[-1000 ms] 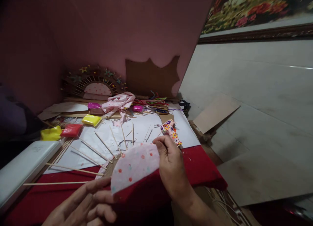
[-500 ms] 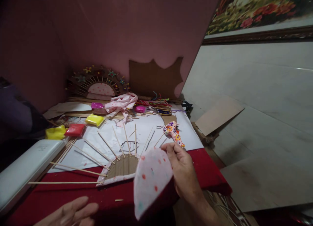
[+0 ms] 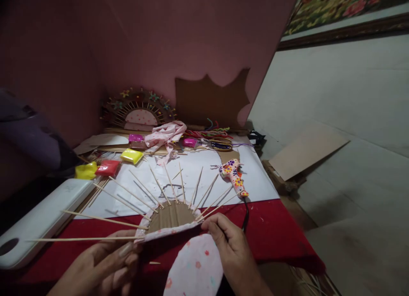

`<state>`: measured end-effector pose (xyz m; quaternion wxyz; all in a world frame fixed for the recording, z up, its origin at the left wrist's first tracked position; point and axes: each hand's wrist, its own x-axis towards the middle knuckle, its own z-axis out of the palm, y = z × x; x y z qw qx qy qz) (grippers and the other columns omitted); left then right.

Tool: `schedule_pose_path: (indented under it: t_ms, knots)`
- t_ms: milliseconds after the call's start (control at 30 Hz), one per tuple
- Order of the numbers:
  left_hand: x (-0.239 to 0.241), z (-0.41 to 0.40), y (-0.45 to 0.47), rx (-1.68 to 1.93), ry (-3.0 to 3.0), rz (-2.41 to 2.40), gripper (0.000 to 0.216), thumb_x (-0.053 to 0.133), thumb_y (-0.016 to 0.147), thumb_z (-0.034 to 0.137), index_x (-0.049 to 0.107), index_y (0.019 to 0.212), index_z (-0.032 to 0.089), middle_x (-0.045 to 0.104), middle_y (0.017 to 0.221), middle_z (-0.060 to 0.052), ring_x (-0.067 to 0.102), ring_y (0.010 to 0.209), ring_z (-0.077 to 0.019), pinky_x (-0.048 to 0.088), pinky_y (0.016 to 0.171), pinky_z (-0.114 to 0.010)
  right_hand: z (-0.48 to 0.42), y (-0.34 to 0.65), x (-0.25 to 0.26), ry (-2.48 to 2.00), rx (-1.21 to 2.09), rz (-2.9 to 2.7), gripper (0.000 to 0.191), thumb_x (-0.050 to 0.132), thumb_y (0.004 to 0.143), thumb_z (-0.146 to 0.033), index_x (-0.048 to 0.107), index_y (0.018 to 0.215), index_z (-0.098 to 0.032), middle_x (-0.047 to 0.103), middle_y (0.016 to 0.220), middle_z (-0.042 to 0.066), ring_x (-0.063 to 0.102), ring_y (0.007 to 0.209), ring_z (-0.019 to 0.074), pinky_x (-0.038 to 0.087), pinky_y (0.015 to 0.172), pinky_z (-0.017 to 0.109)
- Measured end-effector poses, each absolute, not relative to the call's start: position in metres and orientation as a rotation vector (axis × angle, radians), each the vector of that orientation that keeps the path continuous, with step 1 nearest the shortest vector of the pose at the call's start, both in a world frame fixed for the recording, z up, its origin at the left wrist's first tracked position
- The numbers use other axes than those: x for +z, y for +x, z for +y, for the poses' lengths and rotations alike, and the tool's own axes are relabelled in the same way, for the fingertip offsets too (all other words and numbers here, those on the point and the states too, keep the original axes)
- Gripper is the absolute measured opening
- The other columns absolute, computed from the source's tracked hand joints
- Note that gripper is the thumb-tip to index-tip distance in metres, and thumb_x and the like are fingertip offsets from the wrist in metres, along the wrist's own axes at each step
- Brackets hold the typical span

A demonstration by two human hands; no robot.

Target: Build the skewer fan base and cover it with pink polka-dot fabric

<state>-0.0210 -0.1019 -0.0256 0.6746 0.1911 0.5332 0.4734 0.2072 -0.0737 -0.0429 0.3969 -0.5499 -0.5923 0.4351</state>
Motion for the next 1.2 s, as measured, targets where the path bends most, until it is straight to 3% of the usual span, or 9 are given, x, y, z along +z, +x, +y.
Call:
schedule_pose_path:
  t_ms: [100, 167, 267, 400, 600, 800, 1000, 1200]
  knots:
    - [-0.029, -0.092, -0.014, 1.172, 0.292, 1.134, 0.032, 0.079, 0.049, 0.020, 0.062, 0.074, 0.012, 0.068, 0.081, -0.010, 0.064, 0.080, -0.0258, 0.052, 0.073, -0.037, -0.074, 0.208, -0.045, -1.394, 1.124, -1.484, 0.027, 0.046, 0.084, -0.041, 0.058, 0.075, -0.019, 0.051, 0.064, -0.001, 0.044, 0.057, 0.0124, 0.035, 0.050, 0.020]
    - [-0.028, -0.086, -0.010, 1.231, 0.203, 1.073, 0.031, 0.078, 0.052, 0.022, 0.060, 0.076, 0.014, 0.068, 0.084, -0.009, 0.064, 0.086, -0.0296, 0.051, 0.078, -0.042, -0.074, 0.208, -0.046, -1.396, 1.127, -1.477, 0.027, 0.045, 0.085, -0.041, 0.057, 0.075, -0.019, 0.050, 0.063, -0.002, 0.043, 0.057, 0.0122, 0.034, 0.049, 0.020]
    - [-0.022, -0.075, -0.005, 1.218, 0.173, 1.048, 0.017, 0.067, 0.066, 0.029, 0.058, 0.075, 0.016, 0.066, 0.075, -0.006, 0.066, 0.075, -0.0255, 0.052, 0.069, -0.038, -0.074, 0.208, -0.047, -1.382, 1.116, -1.473, 0.027, 0.046, 0.084, -0.040, 0.057, 0.074, -0.018, 0.049, 0.062, -0.002, 0.043, 0.057, 0.0122, 0.034, 0.050, 0.021]
    - [-0.014, -0.060, -0.002, 1.099, 0.176, 1.057, 0.026, 0.049, 0.079, 0.041, 0.054, 0.069, 0.017, 0.063, 0.064, -0.006, 0.063, 0.060, -0.0226, 0.051, 0.054, -0.037, -0.071, 0.209, -0.047, -1.369, 1.123, -1.412, 0.029, 0.047, 0.083, -0.043, 0.057, 0.073, -0.018, 0.048, 0.061, -0.002, 0.042, 0.056, 0.0123, 0.035, 0.050, 0.021]
    - [0.001, -0.049, 0.008, 1.179, 0.201, 0.944, 0.026, 0.053, 0.079, 0.031, 0.060, 0.095, 0.011, 0.067, 0.097, -0.013, 0.062, 0.092, -0.0270, 0.045, 0.087, -0.046, -0.071, 0.216, -0.039, -1.335, 1.319, -1.350, 0.029, 0.050, 0.082, -0.045, 0.060, 0.083, -0.018, 0.052, 0.066, -0.001, 0.045, 0.058, 0.0126, 0.035, 0.051, 0.021]
    - [-0.001, -0.044, 0.006, 1.175, 0.233, 0.875, 0.031, 0.054, 0.078, 0.034, 0.059, 0.098, 0.010, 0.063, 0.108, -0.019, 0.058, 0.101, -0.0319, 0.044, 0.088, -0.052, -0.078, 0.225, -0.024, -1.201, 1.441, -1.445, 0.023, 0.049, 0.085, -0.037, 0.060, 0.093, -0.019, 0.058, 0.087, 0.003, 0.052, 0.078, 0.0162, 0.041, 0.067, 0.025]
    - [-0.007, -0.042, 0.003, 1.159, 0.325, 0.767, 0.048, 0.049, 0.081, 0.036, 0.048, 0.122, 0.011, 0.057, 0.118, -0.020, 0.052, 0.110, -0.0330, 0.038, 0.093, -0.054, -0.071, 0.231, -0.002, -1.229, 1.315, -1.419, 0.021, 0.052, 0.082, -0.038, 0.056, 0.079, -0.018, 0.051, 0.073, 0.001, 0.047, 0.067, 0.0143, 0.040, 0.058, 0.023]
    - [-0.011, -0.052, -0.010, 1.189, 0.263, 0.759, 0.064, 0.040, 0.083, 0.044, 0.029, 0.136, 0.011, 0.055, 0.120, -0.023, 0.052, 0.108, -0.0345, 0.039, 0.092, -0.056, -0.056, 0.241, 0.011, -1.270, 0.938, -1.359, 0.018, 0.060, 0.077, -0.037, 0.060, 0.077, -0.019, 0.054, 0.074, 0.002, 0.050, 0.070, 0.0162, 0.043, 0.062, 0.024]
